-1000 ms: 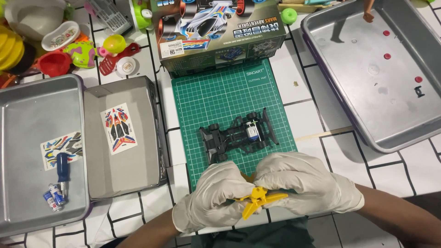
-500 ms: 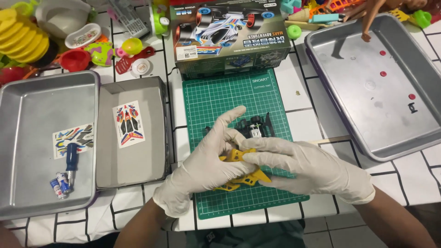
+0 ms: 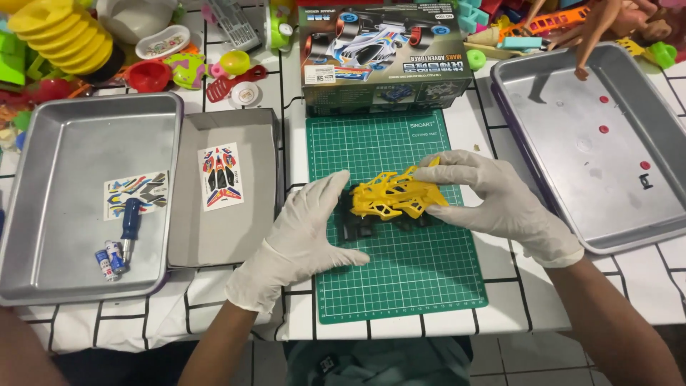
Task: The person assembles a yellow and black toy vehicle on a green cutting mat. They attach the yellow body shell to the black chassis, then pick up and install four red wheels onto the vehicle. Finally, they use a blue screwdriver to tighten the screws on the wheels.
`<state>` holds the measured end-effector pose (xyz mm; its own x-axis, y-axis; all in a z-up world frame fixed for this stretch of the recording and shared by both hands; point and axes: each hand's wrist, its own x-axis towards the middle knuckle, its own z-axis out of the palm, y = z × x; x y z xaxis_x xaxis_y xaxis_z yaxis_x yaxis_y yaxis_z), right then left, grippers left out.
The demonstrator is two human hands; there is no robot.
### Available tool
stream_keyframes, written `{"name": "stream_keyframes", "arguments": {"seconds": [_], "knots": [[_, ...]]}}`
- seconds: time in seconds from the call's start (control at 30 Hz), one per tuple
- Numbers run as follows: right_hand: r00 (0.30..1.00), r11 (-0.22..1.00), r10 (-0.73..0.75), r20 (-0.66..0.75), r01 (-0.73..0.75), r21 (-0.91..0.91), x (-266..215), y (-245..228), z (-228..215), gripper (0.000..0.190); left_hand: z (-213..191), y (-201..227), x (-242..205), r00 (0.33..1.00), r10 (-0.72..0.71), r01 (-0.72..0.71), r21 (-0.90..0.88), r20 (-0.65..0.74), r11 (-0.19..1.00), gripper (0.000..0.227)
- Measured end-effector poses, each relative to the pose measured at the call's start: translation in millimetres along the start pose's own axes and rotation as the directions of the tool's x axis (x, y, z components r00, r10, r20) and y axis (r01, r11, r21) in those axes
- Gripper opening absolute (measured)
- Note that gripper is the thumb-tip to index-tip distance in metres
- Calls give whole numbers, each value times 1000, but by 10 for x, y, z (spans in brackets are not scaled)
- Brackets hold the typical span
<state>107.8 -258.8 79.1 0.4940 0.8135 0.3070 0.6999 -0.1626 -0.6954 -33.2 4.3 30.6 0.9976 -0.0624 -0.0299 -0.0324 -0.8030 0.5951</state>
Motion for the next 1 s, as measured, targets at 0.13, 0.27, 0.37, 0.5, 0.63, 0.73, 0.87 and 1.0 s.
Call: {"name": "stream_keyframes", "arguments": {"seconds": [0.13, 0.27, 0.37, 0.5, 0.63, 0.73, 0.87, 1.0], "knots": [[979, 980, 193, 60, -196, 33, 150, -142, 30, 48, 195, -255, -20, 995, 94, -87, 149, -39, 985, 124], [981, 987, 162, 105, -162, -7, 191, -101, 5, 46, 275, -387, -23, 990, 112, -104, 101, -80, 989, 125], [977, 984, 177, 121, -176, -17, 203, -111, -32, 46, 339, -431, -29, 990, 108, -105, 39, -91, 994, 126], [971, 980, 197, 136, -195, -25, 206, -114, 2, 46, 380, -501, -4, 988, 123, -120, 34, -97, 992, 125], [969, 980, 196, 148, -192, -43, 202, -95, -15, 46, 383, -511, -21, 981, 154, -153, 18, -118, 988, 126], [973, 985, 170, 155, -163, -57, 223, -113, 2, 44, 359, -482, -28, 978, 164, -163, 12, -127, 986, 126], [976, 987, 159, 150, -155, -37, 218, -28, 42, 45, 325, -443, -32, 973, 193, -198, -27, -130, 980, 124], [986, 993, 102, 132, -92, -78, 98, 168, 146, 44, 294, -422, -38, 978, 175, -185, -86, -113, 979, 123]]}}
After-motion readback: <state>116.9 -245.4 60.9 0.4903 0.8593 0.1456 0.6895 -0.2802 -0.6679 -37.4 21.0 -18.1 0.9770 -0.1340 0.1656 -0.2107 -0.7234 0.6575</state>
